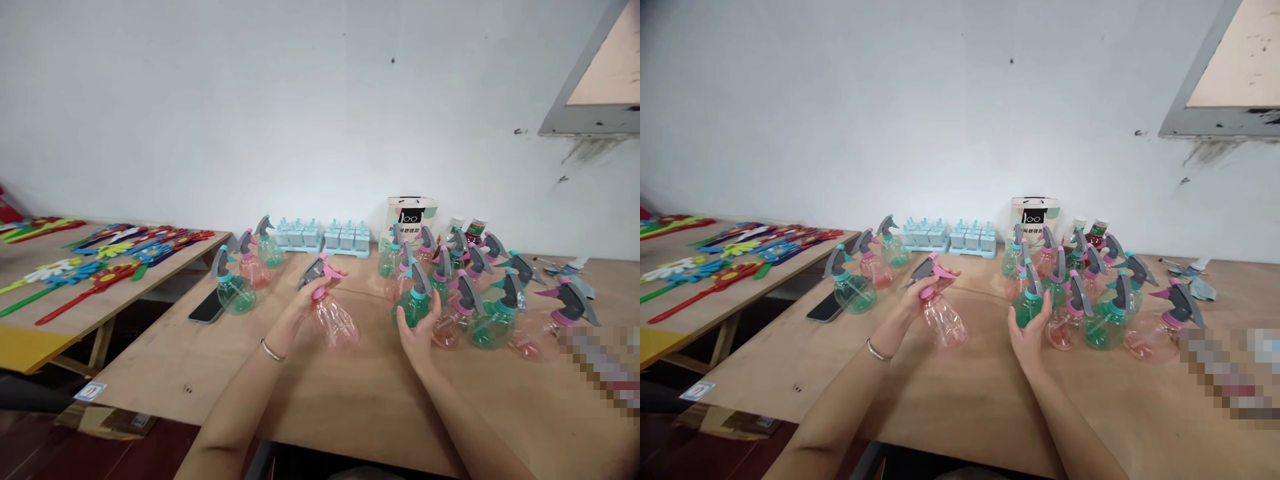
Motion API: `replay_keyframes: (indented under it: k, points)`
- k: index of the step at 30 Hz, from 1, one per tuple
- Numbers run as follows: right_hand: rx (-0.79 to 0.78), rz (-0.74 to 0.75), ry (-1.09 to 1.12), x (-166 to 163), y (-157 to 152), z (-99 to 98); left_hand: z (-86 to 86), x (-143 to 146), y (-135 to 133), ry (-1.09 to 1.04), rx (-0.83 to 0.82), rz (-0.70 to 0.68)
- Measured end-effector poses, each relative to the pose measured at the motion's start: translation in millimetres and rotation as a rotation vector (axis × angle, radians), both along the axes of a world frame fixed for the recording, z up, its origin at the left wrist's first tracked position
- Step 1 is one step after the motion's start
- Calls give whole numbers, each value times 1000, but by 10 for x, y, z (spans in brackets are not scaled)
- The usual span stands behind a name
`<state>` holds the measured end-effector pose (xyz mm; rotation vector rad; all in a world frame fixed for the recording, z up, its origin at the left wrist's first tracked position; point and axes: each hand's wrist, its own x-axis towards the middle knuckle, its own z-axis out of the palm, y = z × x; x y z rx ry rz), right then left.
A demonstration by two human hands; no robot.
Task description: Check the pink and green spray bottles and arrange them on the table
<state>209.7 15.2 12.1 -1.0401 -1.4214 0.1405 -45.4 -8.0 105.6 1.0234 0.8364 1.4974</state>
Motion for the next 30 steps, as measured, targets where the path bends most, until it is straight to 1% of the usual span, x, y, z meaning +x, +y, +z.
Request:
replay_keyframes:
  k: [3,6,8,10,12,16,18,22,27,29,30]
  points:
    - [-42,30,35,-58,-1,-85,155,-47,29,-40,9,-72]
    - [-11,50,36,-70,-13,-166,218,-10,30,-76,72,-43]
    - [5,75,33,-84,-24,-201,210,43,16,-92,81,26]
    - [6,98,23,-106,-30,-221,175,89,5,-87,55,86]
    - [-3,103,27,-124,-23,-231,135,110,8,-80,20,99]
    - [-57,106,48,-104,37,-237,98,103,34,-138,20,45]
    - [-75,94,40,-76,75,-241,105,99,41,-160,31,42]
    - [-156,112,51,-52,105,-263,99,103,47,-102,-14,56]
    - [-203,181,44,-93,61,-298,42,93,61,-131,0,-76]
    - [-213,208,33,-105,49,-305,44,83,52,-166,4,-100]
    - [-212,215,28,-108,47,-308,51,78,46,-194,20,-90]
